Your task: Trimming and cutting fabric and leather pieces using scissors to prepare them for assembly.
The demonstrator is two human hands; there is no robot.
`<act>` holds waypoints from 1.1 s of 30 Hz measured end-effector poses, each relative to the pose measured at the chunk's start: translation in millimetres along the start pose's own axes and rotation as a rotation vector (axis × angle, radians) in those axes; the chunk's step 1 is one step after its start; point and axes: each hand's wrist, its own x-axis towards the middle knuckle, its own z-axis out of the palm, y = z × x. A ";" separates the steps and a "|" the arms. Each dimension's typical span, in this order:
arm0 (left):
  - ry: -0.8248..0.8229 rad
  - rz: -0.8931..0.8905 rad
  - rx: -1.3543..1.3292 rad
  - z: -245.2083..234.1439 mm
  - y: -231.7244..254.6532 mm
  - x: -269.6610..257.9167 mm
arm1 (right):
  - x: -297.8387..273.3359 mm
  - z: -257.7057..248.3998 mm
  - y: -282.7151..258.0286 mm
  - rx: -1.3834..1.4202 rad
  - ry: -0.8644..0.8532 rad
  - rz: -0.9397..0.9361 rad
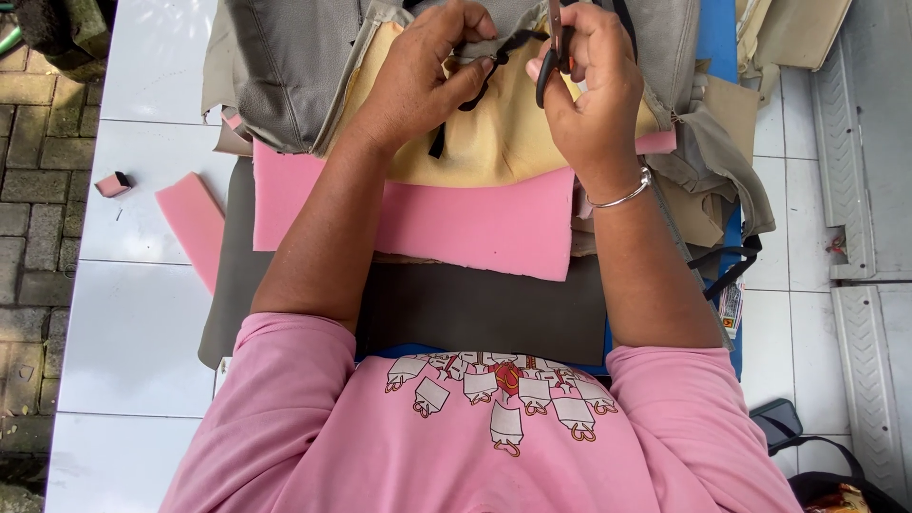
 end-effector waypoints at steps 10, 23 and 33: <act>0.046 -0.107 -0.060 16.4 -8.3 -3.6 | 5.6 6.3 1.6 0.002 0.027 -0.036; 0.095 0.006 -0.103 29.2 -32.4 -15.5 | -9.6 35.4 18.8 -0.093 0.006 -0.016; 0.135 -0.004 -0.056 32.3 -28.2 -14.9 | -19.5 43.1 30.9 -0.167 0.012 -0.127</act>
